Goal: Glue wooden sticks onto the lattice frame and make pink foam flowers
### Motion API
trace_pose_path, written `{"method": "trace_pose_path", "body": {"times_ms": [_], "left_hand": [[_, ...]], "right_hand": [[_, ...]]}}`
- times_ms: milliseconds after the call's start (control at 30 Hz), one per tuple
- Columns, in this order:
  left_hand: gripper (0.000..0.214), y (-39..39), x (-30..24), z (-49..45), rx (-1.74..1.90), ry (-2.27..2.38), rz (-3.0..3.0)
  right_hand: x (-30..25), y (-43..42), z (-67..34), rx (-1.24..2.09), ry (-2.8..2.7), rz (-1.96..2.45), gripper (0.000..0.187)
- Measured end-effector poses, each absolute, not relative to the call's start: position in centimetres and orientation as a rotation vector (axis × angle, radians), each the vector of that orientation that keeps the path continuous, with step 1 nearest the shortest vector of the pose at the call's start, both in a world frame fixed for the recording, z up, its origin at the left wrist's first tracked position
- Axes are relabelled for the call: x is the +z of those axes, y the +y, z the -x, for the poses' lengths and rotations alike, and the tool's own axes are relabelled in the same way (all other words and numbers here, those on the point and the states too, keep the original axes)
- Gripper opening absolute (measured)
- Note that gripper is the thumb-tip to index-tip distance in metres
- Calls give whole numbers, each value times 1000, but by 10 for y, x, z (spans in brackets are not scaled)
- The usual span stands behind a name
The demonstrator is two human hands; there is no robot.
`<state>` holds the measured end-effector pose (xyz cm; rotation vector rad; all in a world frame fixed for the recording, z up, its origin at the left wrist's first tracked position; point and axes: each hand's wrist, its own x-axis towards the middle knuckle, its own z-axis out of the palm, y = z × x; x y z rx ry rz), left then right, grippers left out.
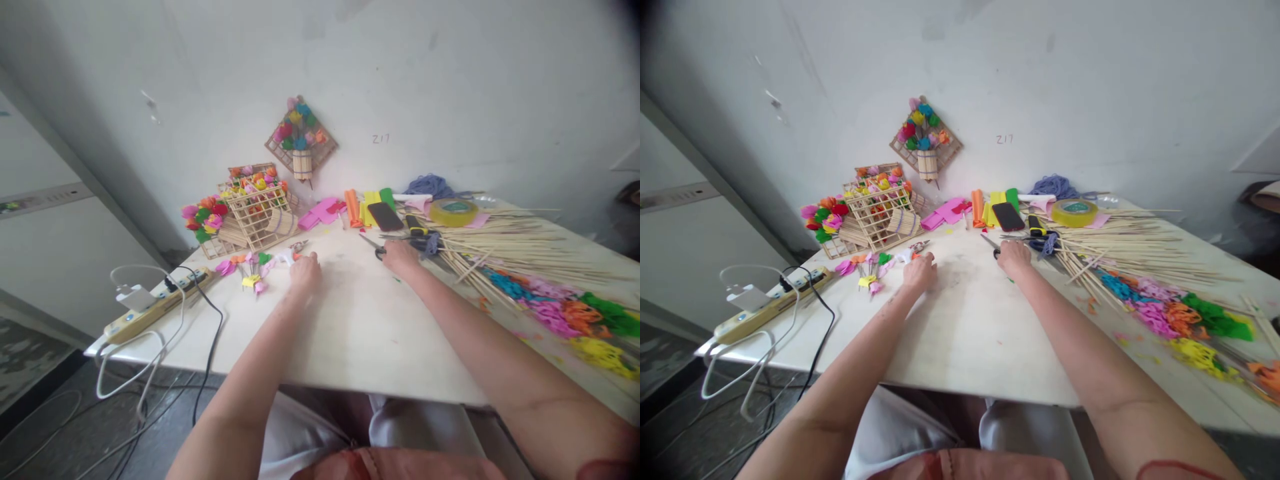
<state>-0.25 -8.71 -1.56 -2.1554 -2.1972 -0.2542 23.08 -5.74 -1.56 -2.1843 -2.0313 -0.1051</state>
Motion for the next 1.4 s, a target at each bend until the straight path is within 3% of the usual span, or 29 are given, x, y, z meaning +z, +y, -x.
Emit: {"method": "trace_pose_path", "body": {"times_ms": [267,567,800,1033,1400], "left_hand": [[30,-92,1,-33,-336,-2137,2299],[30,-82,-29,-47,-507,-2124,2270],[29,-83,-33,-44,-527,-2150,2254],[32,-83,-33,-48,-490,-2138,2220],[35,-78,-35,-47,-815,-2213,2206]], "right_hand": [[0,-51,-228,-52,-2065,2292,33],[6,-52,-233,82,-2130,2210,39],[16,-63,-250,834,-1698,1877,47],[-1,-58,-249,1272,-1279,1254,57],[-18,-54,-228,1186,-1325,1202,33]]}}
